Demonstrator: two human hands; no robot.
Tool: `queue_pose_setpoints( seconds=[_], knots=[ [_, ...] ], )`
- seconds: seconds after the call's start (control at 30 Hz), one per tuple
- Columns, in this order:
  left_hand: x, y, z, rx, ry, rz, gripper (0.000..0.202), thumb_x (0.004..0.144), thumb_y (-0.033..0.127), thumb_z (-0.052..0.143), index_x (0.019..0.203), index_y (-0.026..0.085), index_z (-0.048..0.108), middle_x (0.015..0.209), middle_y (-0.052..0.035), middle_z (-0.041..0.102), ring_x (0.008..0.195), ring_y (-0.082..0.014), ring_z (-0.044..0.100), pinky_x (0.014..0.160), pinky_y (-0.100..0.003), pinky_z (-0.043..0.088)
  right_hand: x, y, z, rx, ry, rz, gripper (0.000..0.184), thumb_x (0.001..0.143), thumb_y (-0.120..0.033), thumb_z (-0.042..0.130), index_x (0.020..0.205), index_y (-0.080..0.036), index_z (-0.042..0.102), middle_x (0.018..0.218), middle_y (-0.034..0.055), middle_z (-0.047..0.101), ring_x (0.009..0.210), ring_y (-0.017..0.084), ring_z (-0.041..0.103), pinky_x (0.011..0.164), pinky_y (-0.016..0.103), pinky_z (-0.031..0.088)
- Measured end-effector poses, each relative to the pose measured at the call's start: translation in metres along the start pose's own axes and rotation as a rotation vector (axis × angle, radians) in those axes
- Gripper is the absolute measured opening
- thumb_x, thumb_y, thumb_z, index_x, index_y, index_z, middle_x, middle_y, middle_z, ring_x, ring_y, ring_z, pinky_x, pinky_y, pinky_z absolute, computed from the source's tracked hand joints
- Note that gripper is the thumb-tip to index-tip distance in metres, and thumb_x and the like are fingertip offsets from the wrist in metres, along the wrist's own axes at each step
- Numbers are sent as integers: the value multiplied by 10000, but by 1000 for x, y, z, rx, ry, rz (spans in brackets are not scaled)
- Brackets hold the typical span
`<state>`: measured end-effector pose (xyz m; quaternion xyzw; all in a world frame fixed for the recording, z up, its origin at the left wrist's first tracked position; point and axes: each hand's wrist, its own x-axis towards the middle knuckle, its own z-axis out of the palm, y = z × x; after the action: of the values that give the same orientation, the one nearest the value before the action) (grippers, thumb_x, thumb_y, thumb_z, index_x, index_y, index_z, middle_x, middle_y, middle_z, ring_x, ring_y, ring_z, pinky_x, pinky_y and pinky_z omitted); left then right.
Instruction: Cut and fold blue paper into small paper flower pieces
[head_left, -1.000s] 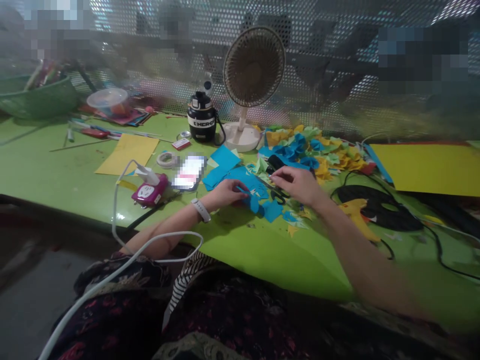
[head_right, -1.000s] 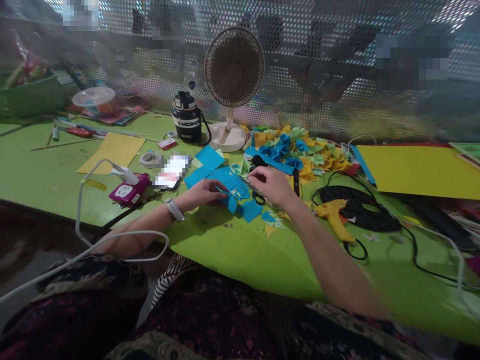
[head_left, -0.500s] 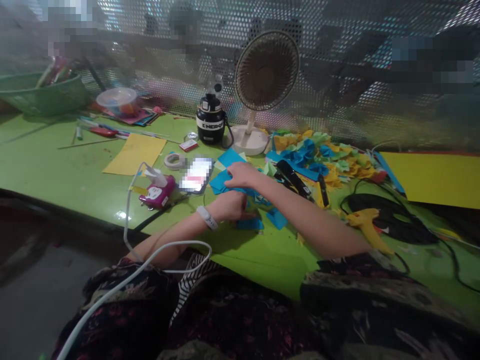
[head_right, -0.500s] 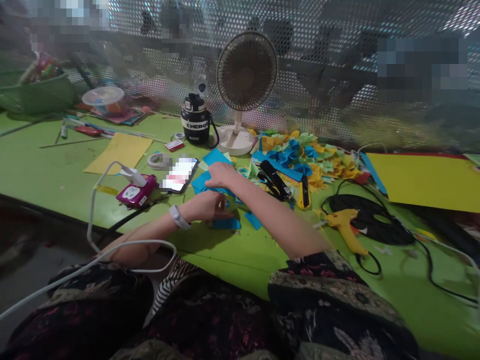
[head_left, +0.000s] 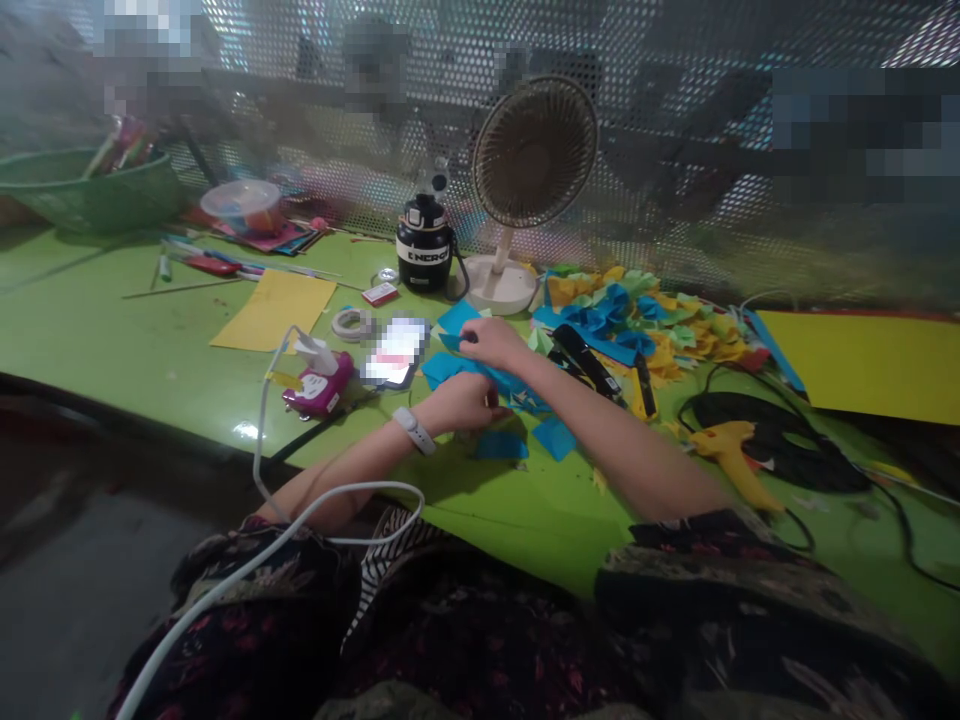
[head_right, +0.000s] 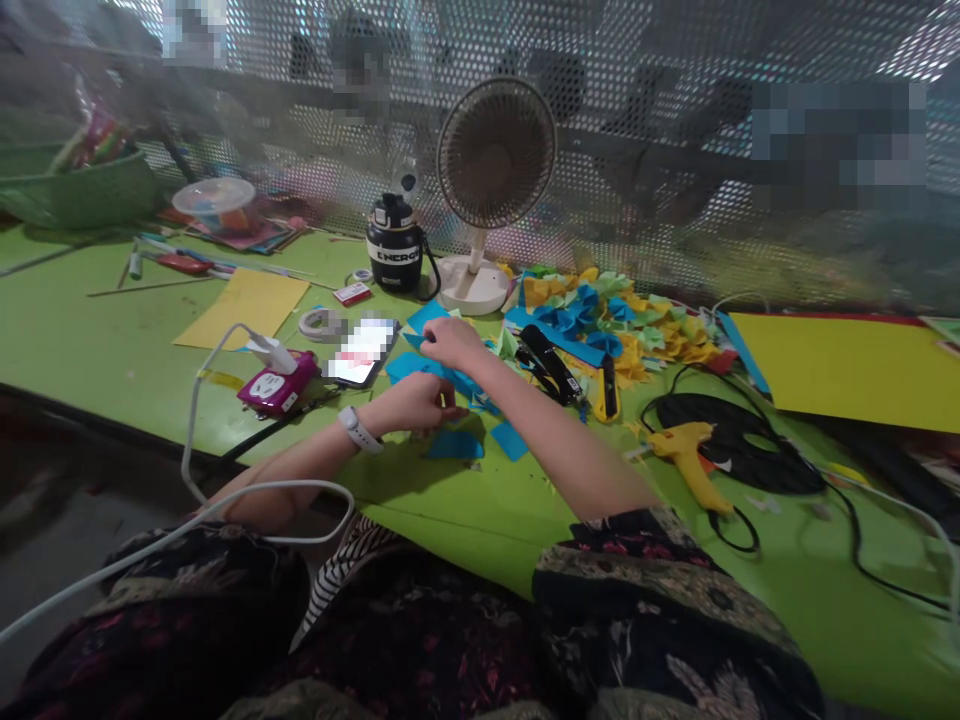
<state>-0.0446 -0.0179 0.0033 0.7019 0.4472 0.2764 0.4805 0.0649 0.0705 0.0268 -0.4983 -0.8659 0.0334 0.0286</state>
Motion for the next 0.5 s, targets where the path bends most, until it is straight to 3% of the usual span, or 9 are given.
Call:
queue_pose_setpoints(
  seconds=[0.1,0.2,0.33,0.4,0.5],
  knots=[
    [7,-1,-1,-181,-56,-160,140,807,216,715,720,149,629,635,-70,690,522,-181,651,677,-366,541,-14,16,-11,196,142,-47,261,877,-259,557,1022,-146,743,999,84,762,891,219,674,748,286,467],
    [13,2,-1,-578,-26,-257,39,876,160,622,879,127,642,831,-112,746,704,-179,720,784,-371,570,-45,35,-18,321,357,-136,199,886,-276,599,934,-161,754,944,82,753,865,220,674,778,314,496],
    [14,7,-2,-1023,-7,-290,260,948,269,489,973,98,683,926,-150,761,881,-207,730,891,-382,567,-106,52,-13,220,562,-271,207,936,-258,568,979,-194,761,998,103,737,937,233,672,833,352,524],
    [11,10,1,-1095,-16,-311,346,960,338,468,949,85,704,914,-157,762,882,-217,725,892,-391,570,-135,52,-6,117,570,-301,226,953,-247,548,1028,-229,760,1048,99,731,971,235,665,830,363,533],
    [7,11,9,-1037,-16,-276,200,911,233,588,954,97,727,940,-120,767,824,-170,710,896,-353,560,-162,45,5,61,588,-321,216,954,-241,553,1006,-247,762,1096,99,724,985,239,661,863,397,539]
  ],
)
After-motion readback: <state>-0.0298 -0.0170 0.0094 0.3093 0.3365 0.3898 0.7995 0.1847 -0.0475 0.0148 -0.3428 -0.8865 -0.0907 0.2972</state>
